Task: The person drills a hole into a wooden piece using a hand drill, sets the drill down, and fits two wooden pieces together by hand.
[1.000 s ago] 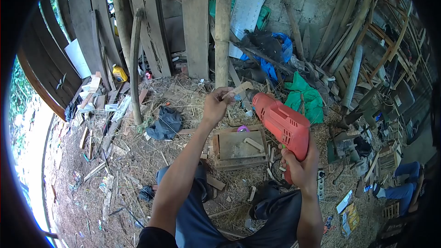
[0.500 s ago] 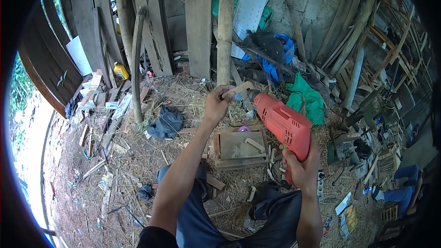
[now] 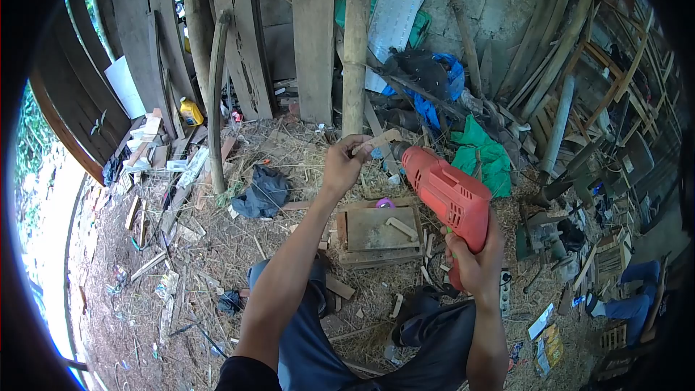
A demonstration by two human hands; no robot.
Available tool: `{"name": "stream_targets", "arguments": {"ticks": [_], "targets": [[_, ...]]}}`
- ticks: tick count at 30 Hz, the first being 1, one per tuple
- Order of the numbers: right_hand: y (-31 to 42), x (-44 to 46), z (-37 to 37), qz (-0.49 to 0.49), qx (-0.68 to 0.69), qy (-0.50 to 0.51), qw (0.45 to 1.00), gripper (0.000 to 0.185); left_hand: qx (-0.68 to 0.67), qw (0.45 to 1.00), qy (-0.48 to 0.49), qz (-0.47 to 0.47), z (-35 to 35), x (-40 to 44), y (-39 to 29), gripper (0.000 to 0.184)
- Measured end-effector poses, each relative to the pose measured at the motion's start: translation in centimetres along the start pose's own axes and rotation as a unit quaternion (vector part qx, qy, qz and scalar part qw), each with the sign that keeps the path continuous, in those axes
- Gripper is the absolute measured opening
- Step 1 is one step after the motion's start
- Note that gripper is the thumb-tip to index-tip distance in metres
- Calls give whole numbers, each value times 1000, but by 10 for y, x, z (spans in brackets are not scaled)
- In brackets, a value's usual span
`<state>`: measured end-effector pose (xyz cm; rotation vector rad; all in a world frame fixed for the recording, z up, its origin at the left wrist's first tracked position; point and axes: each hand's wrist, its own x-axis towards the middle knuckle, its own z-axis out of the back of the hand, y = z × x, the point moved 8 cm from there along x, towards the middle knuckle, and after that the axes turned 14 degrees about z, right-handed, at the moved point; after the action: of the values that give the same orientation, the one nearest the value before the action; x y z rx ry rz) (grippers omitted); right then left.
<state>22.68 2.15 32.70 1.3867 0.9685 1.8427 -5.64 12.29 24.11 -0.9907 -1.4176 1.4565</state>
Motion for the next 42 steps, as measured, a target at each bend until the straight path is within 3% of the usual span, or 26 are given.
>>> {"name": "stream_targets", "arguments": {"ticks": [21, 32, 42], "targets": [[1, 1, -2, -19, 40, -11, 999, 45, -34, 999, 8, 14, -1, -1, 2, 21], [0, 2, -1, -8, 31, -14, 999, 47, -117, 991, 37, 52, -3, 3, 12, 21], [-3, 0, -1, -9, 28, -9, 1000, 48, -44, 999, 4, 22, 1, 1, 5, 21]]}}
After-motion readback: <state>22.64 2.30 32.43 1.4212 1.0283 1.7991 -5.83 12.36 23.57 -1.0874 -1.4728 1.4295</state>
